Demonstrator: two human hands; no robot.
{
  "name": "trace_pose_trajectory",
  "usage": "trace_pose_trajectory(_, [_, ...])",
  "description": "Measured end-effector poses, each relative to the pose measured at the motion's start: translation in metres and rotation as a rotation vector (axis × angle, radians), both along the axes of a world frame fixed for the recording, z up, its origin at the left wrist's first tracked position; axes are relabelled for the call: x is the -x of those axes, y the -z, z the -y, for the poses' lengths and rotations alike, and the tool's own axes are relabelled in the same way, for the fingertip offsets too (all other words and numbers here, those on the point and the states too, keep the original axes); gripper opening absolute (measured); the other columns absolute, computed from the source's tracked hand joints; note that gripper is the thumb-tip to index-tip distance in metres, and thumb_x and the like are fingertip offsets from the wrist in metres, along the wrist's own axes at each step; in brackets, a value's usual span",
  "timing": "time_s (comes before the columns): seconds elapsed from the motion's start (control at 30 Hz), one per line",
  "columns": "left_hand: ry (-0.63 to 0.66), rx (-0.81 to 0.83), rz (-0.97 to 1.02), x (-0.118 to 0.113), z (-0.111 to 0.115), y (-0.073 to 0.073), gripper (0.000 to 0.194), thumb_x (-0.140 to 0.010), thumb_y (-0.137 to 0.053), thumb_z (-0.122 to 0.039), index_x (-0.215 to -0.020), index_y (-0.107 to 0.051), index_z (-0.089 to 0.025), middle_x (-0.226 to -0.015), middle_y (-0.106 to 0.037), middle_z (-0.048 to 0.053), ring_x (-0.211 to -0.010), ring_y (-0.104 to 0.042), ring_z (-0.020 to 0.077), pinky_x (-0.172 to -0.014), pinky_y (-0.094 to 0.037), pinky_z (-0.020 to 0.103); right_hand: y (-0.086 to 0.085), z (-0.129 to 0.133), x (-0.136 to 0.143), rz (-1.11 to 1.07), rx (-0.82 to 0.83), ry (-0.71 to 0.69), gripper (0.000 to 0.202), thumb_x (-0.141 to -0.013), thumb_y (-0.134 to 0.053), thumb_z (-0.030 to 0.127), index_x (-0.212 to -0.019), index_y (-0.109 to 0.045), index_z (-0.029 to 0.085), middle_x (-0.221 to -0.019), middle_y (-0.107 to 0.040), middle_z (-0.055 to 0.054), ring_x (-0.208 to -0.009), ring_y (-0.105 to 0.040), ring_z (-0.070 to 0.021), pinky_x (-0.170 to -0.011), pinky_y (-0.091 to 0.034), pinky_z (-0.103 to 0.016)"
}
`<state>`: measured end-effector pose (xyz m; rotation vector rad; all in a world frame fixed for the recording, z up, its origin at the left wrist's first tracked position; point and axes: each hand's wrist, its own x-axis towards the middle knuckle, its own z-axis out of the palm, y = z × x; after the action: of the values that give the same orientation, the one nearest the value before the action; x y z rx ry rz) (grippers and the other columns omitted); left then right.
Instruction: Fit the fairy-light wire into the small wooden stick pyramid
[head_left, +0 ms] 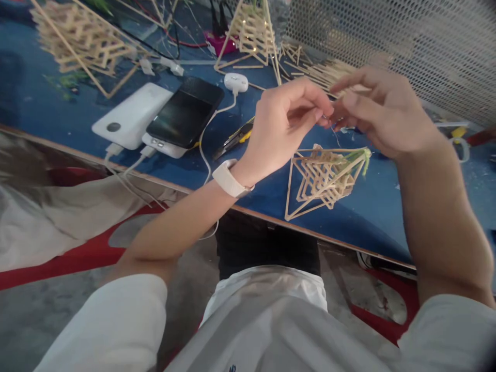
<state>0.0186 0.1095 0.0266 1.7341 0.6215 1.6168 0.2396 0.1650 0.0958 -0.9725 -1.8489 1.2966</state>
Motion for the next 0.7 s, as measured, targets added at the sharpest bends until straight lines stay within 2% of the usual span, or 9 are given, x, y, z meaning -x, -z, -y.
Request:
trace_pose_trajectory(0.07, [-0.026, -0.022, -0.07, 0.001, 0.007, -0.004, 0.014, -0.116, -0.07, -0.04, -0.111, -0.071, -0.028, -0.111, -0.083, 0.003, -0.102, -0.081, 0.0195, -0.096, -0.067, 0.042, 0.0, 0.005, -0.003, 0.036, 0.051, -0.058, 0.052, -0.091, -0.089, 0.069, -0.116, -0.085, 0.023, -0.106, -0.085, -0.01, -0.093, -0.082, -0.0244, -0.085, -0.065, -0.036])
trace_pose_trajectory(0.17, [-0.071, -0.055, -0.244, 0.001, 0.012, -0.007, 0.021, -0.121, -0.056, -0.037, -0.114, -0.072, -0.024, -0.116, -0.083, 0.006, -0.102, -0.079, 0.0201, -0.093, -0.062, 0.04, -0.005, 0.005, 0.009, 0.08, 0.143, -0.156, 0.067, -0.104, -0.065, 0.084, -0.09, -0.084, 0.021, -0.098, -0.081, -0.011, -0.088, -0.076, -0.0215, -0.083, -0.064, -0.034])
trace_pose_trajectory(0.2, [-0.084, -0.092, -0.283, 0.001, 0.011, -0.006, 0.024, -0.12, -0.054, -0.037, -0.114, -0.073, -0.025, -0.114, -0.083, 0.006, -0.098, -0.079, 0.0208, -0.09, -0.062, 0.042, -0.007, 0.004, 0.015, 0.089, 0.161, -0.201, 0.069, -0.107, -0.062, 0.082, -0.082, -0.08, 0.021, -0.092, -0.078, -0.01, -0.085, -0.073, -0.0197, -0.081, -0.063, -0.032])
trace_pose_trajectory(0.27, [-0.11, -0.189, -0.314, 0.0, 0.007, -0.003, 0.022, -0.117, -0.055, -0.038, -0.111, -0.075, -0.03, -0.107, -0.084, 0.004, -0.091, -0.077, 0.023, -0.084, -0.062, 0.046, -0.013, 0.002, 0.028, 0.097, 0.161, -0.257, 0.06, -0.106, -0.072, 0.072, -0.074, -0.075, 0.021, -0.078, -0.069, -0.006, -0.076, -0.065, -0.0159, -0.074, -0.06, -0.027])
trace_pose_trajectory(0.37, [-0.114, -0.259, -0.321, 0.0, 0.002, 0.001, 0.017, -0.112, -0.06, -0.034, -0.108, -0.076, -0.035, -0.107, -0.087, 0.002, -0.092, -0.079, 0.0266, -0.087, -0.064, 0.052, -0.021, 0.002, 0.041, 0.077, 0.142, -0.199, 0.039, -0.092, -0.094, 0.054, -0.079, -0.078, 0.021, -0.069, -0.061, 0.0, -0.064, -0.055, -0.0116, -0.057, -0.051, -0.023])
trace_pose_trajectory(0.47, [-0.121, -0.258, -0.365, 0.001, 0.007, 0.0, 0.021, -0.115, -0.056, -0.031, -0.111, -0.076, -0.031, -0.11, -0.087, 0.005, -0.099, -0.081, 0.0282, -0.094, -0.064, 0.052, -0.029, 0.007, 0.046, 0.105, 0.128, -0.166, 0.03, -0.088, -0.099, 0.045, -0.09, -0.086, 0.018, -0.073, -0.066, 0.0, -0.064, -0.058, -0.0099, -0.055, -0.05, -0.021])
trace_pose_trajectory(0.57, [-0.129, -0.255, -0.426, 0.003, 0.015, -0.003, 0.026, -0.117, -0.05, -0.028, -0.113, -0.075, -0.027, -0.114, -0.086, 0.007, -0.106, -0.081, 0.0272, -0.1, -0.063, 0.05, -0.041, 0.019, 0.05, 0.231, 0.042, -0.158, 0.024, -0.092, -0.094, 0.042, -0.095, -0.088, 0.019, -0.072, -0.065, 0.0, -0.062, -0.055, -0.0091, -0.049, -0.043, -0.021])
trace_pose_trajectory(0.63, [-0.138, -0.289, -0.411, 0.004, 0.017, -0.005, 0.025, -0.115, -0.048, -0.026, -0.11, -0.073, -0.026, -0.112, -0.084, 0.006, -0.105, -0.079, 0.0265, -0.099, -0.063, 0.049, -0.05, 0.028, 0.051, 0.298, -0.051, -0.116, 0.021, -0.102, -0.085, 0.039, -0.092, -0.087, 0.02, -0.067, -0.06, 0.001, -0.057, -0.05, -0.0076, -0.044, -0.037, -0.019])
trace_pose_trajectory(0.7, [-0.124, -0.359, -0.348, 0.004, 0.017, -0.006, 0.02, -0.11, -0.048, -0.022, -0.11, -0.068, -0.026, -0.109, -0.08, 0.005, -0.104, -0.078, 0.0252, -0.098, -0.064, 0.049, -0.058, 0.036, 0.049, 0.274, -0.087, -0.057, 0.023, -0.109, -0.08, 0.036, -0.094, -0.086, 0.02, -0.07, -0.062, 0.001, -0.06, -0.052, -0.0057, -0.047, -0.038, -0.015])
